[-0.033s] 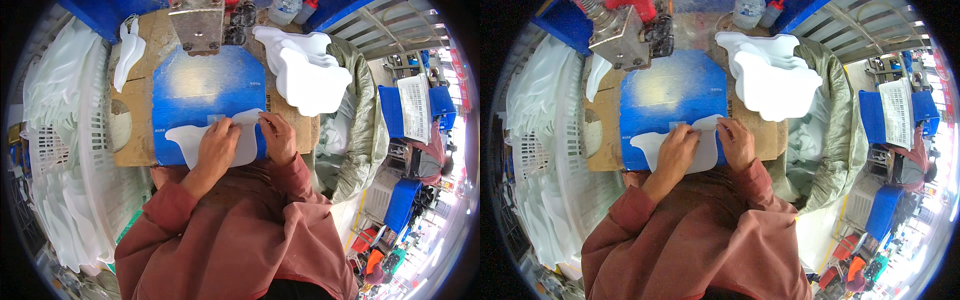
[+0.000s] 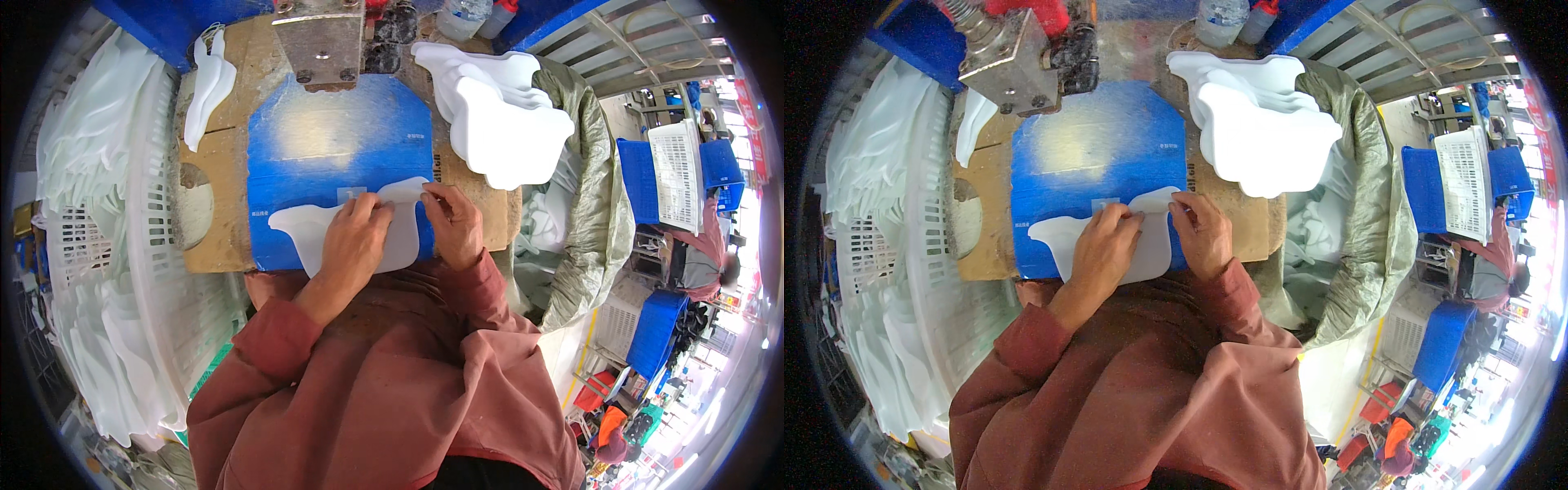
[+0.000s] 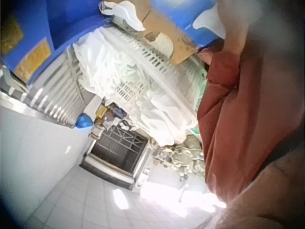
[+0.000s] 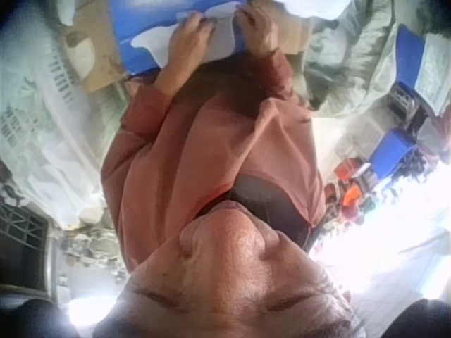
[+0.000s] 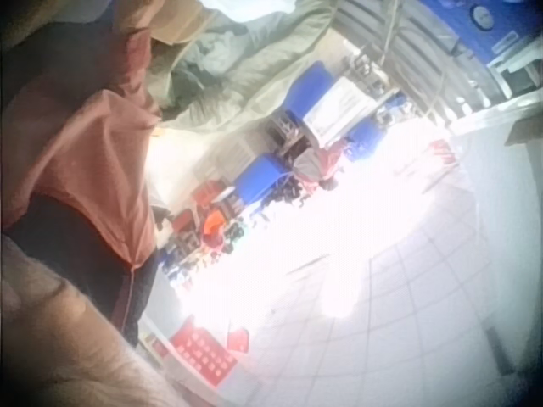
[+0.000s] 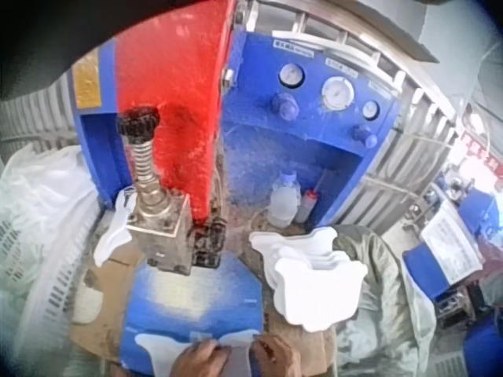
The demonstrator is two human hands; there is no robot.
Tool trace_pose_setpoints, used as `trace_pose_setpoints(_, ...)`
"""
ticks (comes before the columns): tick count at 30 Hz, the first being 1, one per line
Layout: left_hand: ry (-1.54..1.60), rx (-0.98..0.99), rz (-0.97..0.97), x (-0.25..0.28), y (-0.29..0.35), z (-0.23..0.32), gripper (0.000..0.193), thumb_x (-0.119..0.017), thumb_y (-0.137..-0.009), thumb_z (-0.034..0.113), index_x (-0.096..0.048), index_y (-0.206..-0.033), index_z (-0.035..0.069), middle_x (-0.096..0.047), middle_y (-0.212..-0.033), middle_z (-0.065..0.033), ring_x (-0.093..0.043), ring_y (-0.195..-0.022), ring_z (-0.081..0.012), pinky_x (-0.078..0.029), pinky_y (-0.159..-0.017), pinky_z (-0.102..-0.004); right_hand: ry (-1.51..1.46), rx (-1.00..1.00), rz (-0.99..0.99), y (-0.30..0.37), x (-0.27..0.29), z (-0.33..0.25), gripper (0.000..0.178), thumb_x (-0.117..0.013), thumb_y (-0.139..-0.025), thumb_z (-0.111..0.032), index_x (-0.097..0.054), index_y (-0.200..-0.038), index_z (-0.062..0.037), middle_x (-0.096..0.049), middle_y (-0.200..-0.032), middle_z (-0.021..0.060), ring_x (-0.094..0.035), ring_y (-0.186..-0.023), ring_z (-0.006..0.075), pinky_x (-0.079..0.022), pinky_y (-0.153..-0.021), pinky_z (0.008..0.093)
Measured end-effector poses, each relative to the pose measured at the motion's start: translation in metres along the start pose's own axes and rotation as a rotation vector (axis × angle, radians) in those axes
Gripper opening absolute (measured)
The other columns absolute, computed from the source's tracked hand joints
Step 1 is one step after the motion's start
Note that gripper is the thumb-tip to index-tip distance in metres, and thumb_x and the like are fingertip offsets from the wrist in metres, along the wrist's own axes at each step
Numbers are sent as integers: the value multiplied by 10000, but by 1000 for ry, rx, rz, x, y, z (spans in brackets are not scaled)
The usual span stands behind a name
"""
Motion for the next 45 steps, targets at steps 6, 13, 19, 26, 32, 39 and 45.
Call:
trace_pose_setpoints(6,20,7,-1,0,2,0,280,-726,-862,14,-739,-1142,1,-615,-1094,-111,-649,-974,-326,-561,-848,-440,-92,-106,5,-9,-2,17,113,-750,-979,-78,-741,-1068,-8,-675,-845,-7,-590,-772,47,-495,-695,220)
trace_pose_setpoints(13,12,-6,16,2,2,2,258,-686,-885,30,-719,-1140,17,-594,-1105,-104,-645,-957,-313,-563,-842,-429,-65,-22,16,-21,-6,16,92,-754,-967,-67,-739,-1035,-7,-700,-852,14,-621,-785,70,-520,-714,247)
trace_pose_setpoints(19,18,1,4,1,2,1,259,-688,-886,30,-723,-1143,17,-595,-1101,-103,-647,-963,-317,-565,-842,-431,10,-7,4,-26,-11,19,108,-767,-940,-103,-734,-1008,-25,-733,-870,130,-713,-760,237,-566,-707,353)
trace_pose_setpoints(26,42,9,-5,2,1,1,267,-682,-890,29,-723,-1153,13,-596,-1085,-110,-647,-963,-328,-566,-836,-436,200,-10,2,-33,-9,15,160,-785,-911,-146,-708,-976,-22,-740,-856,159,-729,-754,326,-579,-700,402)
trace_pose_setpoints(32,57,28,17,-3,2,-4,260,-753,-850,18,-738,-1109,7,-615,-1120,-119,-647,-1017,-329,-558,-864,-442,188,-77,-144,-43,-17,29,170,-774,-918,-168,-720,-973,-16,-759,-882,175,-749,-774,298,-585,-707,412)
trace_pose_setpoints(39,178,38,73,-2,7,-13,198,-723,-897,61,-725,-1092,25,-631,-1106,-128,-654,-1027,-350,-552,-892,-452,297,87,-110,-42,-14,10,93,-766,-899,-72,-694,-902,-14,-686,-827,99,-659,-729,209,-545,-695,359)
trace_pose_setpoints(45,429,121,26,4,11,-34,239,-692,-944,70,-695,-1179,27,-672,-1171,-161,-680,-1048,-358,-560,-918,-440,-390,-204,-161,-26,-15,29,184,-773,-959,-90,-662,-1054,22,-714,-1028,102,-680,-894,158,-592,-759,331)
Point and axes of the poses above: each hand's wrist, its own y-axis away from the middle knuckle, its own x-axis out of the back of the hand, z = x × y, the point moved 8 cm from there along -y, towards the middle knuckle
